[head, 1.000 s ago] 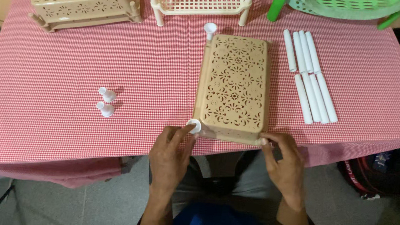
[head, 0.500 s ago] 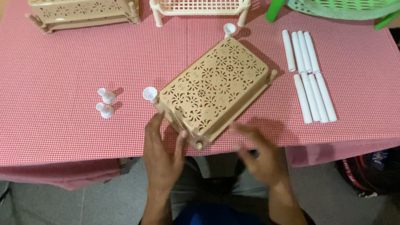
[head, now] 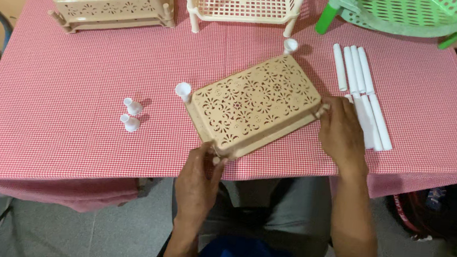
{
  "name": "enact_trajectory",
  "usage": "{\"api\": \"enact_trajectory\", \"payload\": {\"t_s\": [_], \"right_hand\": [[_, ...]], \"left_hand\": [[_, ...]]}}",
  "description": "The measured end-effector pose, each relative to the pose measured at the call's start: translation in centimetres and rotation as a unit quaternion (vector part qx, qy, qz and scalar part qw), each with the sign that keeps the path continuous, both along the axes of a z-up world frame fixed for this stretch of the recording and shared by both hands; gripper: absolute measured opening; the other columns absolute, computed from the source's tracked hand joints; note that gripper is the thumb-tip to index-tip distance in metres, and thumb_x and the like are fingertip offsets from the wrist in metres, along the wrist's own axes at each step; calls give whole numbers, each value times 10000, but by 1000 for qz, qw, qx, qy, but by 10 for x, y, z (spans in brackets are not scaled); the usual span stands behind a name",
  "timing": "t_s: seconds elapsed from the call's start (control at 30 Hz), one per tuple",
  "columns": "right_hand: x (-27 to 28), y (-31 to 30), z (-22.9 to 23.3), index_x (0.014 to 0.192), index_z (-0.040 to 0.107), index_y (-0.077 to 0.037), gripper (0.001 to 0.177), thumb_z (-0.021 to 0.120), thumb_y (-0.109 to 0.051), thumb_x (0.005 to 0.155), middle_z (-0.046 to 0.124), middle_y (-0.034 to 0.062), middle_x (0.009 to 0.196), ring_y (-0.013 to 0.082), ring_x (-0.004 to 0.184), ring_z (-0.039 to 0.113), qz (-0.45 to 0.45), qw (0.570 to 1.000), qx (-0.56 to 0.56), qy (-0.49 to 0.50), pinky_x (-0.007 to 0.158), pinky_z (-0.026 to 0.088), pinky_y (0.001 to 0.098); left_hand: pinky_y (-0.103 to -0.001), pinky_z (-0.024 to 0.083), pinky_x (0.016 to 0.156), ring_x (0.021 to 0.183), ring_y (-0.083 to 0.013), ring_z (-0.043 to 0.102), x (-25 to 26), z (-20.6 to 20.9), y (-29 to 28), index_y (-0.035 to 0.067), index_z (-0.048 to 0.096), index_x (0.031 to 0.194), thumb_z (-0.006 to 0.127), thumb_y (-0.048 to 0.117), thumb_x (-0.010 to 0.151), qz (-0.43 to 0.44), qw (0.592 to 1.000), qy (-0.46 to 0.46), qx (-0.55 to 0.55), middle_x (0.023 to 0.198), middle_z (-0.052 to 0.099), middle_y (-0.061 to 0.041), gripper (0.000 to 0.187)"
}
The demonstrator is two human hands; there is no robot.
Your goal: The person assembles a two-tier white plastic storage rack by inserting four white legs into the bottom basket and stacking a second basket on top. They then attach four white plastic feet to a separate beige tray.
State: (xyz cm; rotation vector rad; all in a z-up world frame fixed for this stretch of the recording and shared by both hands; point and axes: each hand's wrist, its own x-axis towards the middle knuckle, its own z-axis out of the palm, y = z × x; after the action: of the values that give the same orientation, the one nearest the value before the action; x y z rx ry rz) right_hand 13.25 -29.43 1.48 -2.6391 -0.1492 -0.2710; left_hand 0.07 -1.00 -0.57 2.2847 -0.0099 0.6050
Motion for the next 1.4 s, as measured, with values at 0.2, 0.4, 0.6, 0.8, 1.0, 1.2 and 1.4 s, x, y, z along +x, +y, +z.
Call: {"api": "enact_trajectory", "payload": {"t_s": [0.2, 0.4, 0.6, 0.8, 1.0, 1.2, 1.4], "right_hand": [[-48, 0, 3, 1147, 629, -28, 170, 642, -127, 1010, 673, 148, 1113, 293, 988, 706, 12, 996, 74, -51, 847, 573, 415], [-77, 10, -1, 1163, 622, -48, 174, 658, -128, 1014, 674, 126, 1101, 260, 983, 710, 7, 992, 106, -66, 835, 590, 386], [-82, 18, -6, 1273, 632, -32, 334, 729, -191, 996, 602, 167, 1301, 351, 1237, 560, 1, 981, 6, -192, 1057, 496, 487], [-69, 74, -15, 1213, 666, -53, 334, 756, -223, 940, 588, 125, 1331, 303, 1254, 546, 116, 964, -6, -237, 1144, 453, 510], [-63, 199, -22, 1248, 636, -69, 338, 686, -274, 985, 670, 115, 1236, 282, 1178, 639, 310, 929, 63, -190, 1088, 478, 482], [-60, 272, -21, 1324, 597, -64, 376, 631, -277, 1016, 707, 130, 1202, 277, 1111, 686, 355, 929, 72, -82, 1007, 510, 506], [-56, 268, -20, 1413, 528, -23, 464, 658, -200, 1004, 687, 166, 1236, 279, 1071, 701, 341, 926, 155, -55, 952, 567, 472]], "left_hand": [[-359, 584, 662, 805, -238, 738, 18, 7, 23, 43, 623, 1156, 705, 115, 960, 48, 998, -12, -37, 1009, 718, -131, 224], [-349, 597, 672, 828, -228, 758, 34, 6, 34, 58, 628, 1151, 708, 133, 981, 71, 997, -16, -10, 1037, 721, -107, 202], [-361, 601, 666, 907, -257, 719, 29, 1, 53, 33, 601, 1224, 753, 148, 929, 107, 992, -52, -28, 1090, 683, -146, 351], [-378, 604, 767, 970, -229, 683, 32, -13, 105, 52, 611, 1288, 778, 190, 963, 233, 968, -83, 33, 1133, 633, -114, 390], [-356, 585, 593, 809, -218, 660, 49, -17, 128, 58, 635, 1311, 757, 256, 905, 301, 953, 41, 15, 1116, 622, -126, 467], [-372, 526, 576, 739, -209, 646, 40, -1, 132, 59, 726, 1137, 745, 296, 962, 300, 952, 53, 5, 954, 650, -105, 295], [-312, 561, 612, 738, -164, 704, 22, 19, 120, 68, 720, 1118, 786, 247, 906, 189, 970, 19, -150, 890, 709, -59, 285]]}}
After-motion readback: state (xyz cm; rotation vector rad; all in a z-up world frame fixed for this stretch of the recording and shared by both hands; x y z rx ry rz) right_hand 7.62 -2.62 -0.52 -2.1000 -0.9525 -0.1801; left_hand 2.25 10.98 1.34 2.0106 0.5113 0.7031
